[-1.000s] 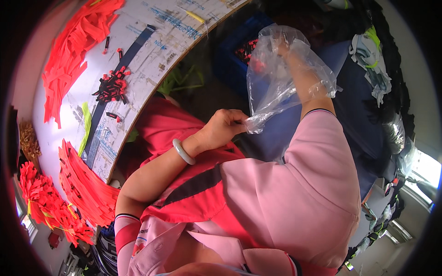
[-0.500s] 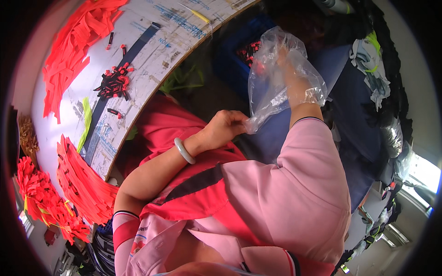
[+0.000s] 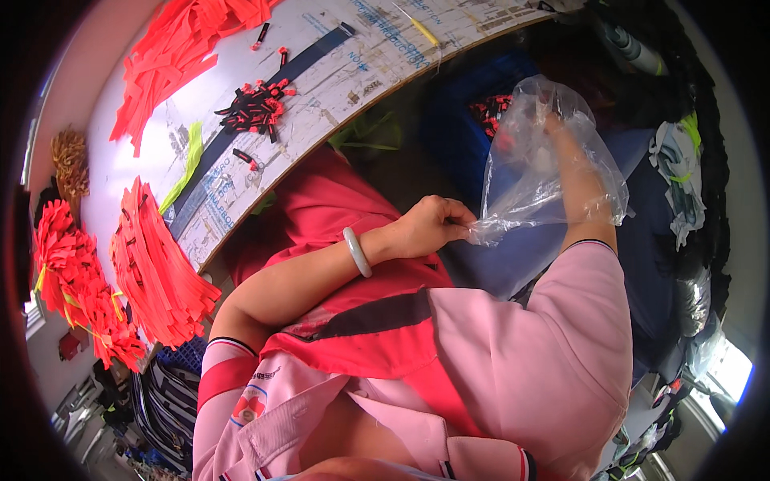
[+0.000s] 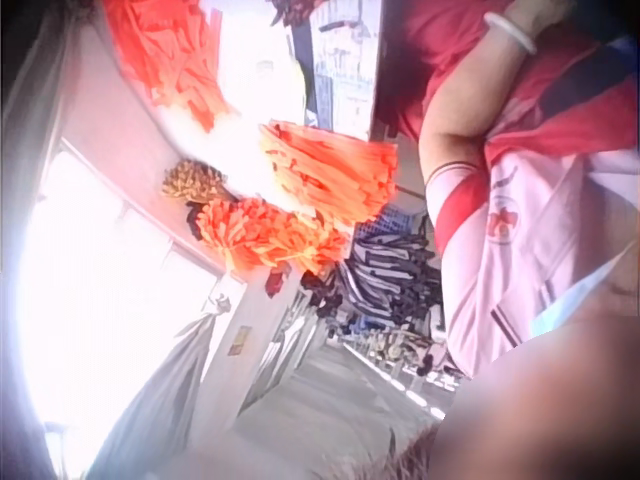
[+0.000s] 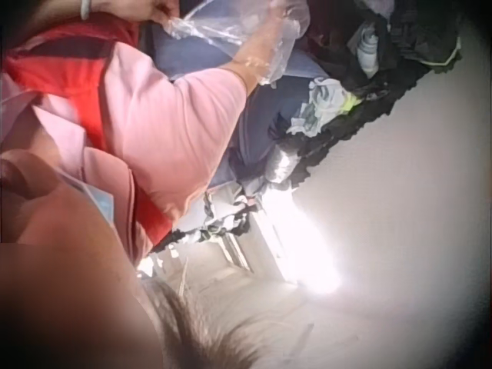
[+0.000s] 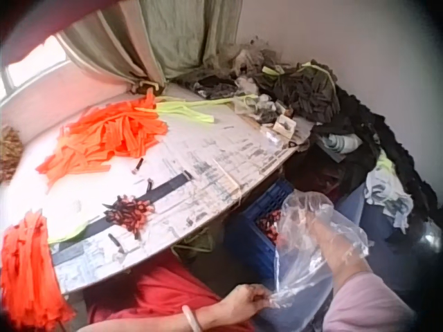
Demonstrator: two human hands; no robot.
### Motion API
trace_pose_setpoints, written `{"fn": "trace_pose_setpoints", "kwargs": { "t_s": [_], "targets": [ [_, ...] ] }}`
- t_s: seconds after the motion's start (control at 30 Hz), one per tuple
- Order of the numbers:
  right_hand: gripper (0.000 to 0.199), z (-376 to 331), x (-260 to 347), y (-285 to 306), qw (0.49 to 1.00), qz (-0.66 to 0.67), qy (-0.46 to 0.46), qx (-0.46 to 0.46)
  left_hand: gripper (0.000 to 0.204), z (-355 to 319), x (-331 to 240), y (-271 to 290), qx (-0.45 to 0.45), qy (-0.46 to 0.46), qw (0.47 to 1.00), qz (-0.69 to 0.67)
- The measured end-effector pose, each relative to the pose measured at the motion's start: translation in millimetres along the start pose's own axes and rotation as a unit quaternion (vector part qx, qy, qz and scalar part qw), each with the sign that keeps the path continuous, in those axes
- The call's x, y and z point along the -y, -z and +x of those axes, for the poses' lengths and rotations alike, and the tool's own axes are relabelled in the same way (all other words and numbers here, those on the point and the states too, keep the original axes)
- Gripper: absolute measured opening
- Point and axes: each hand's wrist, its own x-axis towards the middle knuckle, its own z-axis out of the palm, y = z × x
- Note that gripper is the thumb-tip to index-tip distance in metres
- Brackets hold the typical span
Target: Attach small plastic buckles or clips to the ends of red fabric straps at a workshop bench.
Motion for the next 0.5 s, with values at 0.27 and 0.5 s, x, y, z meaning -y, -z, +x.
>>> {"fn": "trace_pose_setpoints", "kwargs": {
  "t_s": [0.27, 0.5],
  "targets": [
    [0.056, -47, 66, 14, 0.998, 0.013, 0.001, 0.065, 0.025, 6, -28, 4, -0.003, 0.048, 0.998, 0.034],
    [0.055, -56, 105, 45, 0.995, 0.019, -0.025, 0.097, 0.025, 28, -58, -3, -0.059, -0.068, 0.996, -0.011]
  ]
}}
